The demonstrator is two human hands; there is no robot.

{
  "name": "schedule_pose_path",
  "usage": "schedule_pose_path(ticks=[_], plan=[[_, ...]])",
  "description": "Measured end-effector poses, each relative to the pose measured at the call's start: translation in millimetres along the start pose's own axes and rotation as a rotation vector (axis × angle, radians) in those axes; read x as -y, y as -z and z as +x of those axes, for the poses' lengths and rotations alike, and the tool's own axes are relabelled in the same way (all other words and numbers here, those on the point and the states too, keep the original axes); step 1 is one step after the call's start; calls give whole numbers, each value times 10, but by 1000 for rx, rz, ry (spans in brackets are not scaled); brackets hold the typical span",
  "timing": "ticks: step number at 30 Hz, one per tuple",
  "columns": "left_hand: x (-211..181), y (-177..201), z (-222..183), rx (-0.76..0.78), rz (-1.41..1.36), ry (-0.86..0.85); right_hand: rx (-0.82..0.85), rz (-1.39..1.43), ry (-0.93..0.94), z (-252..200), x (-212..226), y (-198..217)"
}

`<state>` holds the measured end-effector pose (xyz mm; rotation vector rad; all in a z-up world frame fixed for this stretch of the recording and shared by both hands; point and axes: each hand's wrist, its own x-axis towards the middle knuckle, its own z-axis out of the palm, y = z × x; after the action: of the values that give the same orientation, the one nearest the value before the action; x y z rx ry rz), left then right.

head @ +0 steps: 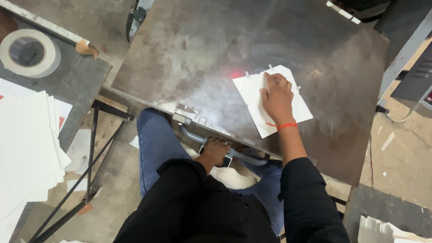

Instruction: Operating an industrial paper press to stamp or cut paper patterns, including placing paper and using control buttons.

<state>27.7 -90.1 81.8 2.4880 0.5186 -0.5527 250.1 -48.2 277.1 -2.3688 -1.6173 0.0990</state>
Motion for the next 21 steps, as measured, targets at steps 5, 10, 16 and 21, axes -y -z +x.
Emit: schedule_pose_path(ticks=[5, 10, 16, 21], plan=[[-55, 179, -141, 81, 8, 21, 0, -5, -1, -24, 13, -16], [25, -126, 57, 11, 16, 19, 2, -1, -8, 16, 76, 45], [22, -123, -65, -69, -8, -10, -120, 116, 97, -285, 78, 112], [-31, 194, -176, 47, -37, -15, -357, 224, 51, -1045, 150, 305]])
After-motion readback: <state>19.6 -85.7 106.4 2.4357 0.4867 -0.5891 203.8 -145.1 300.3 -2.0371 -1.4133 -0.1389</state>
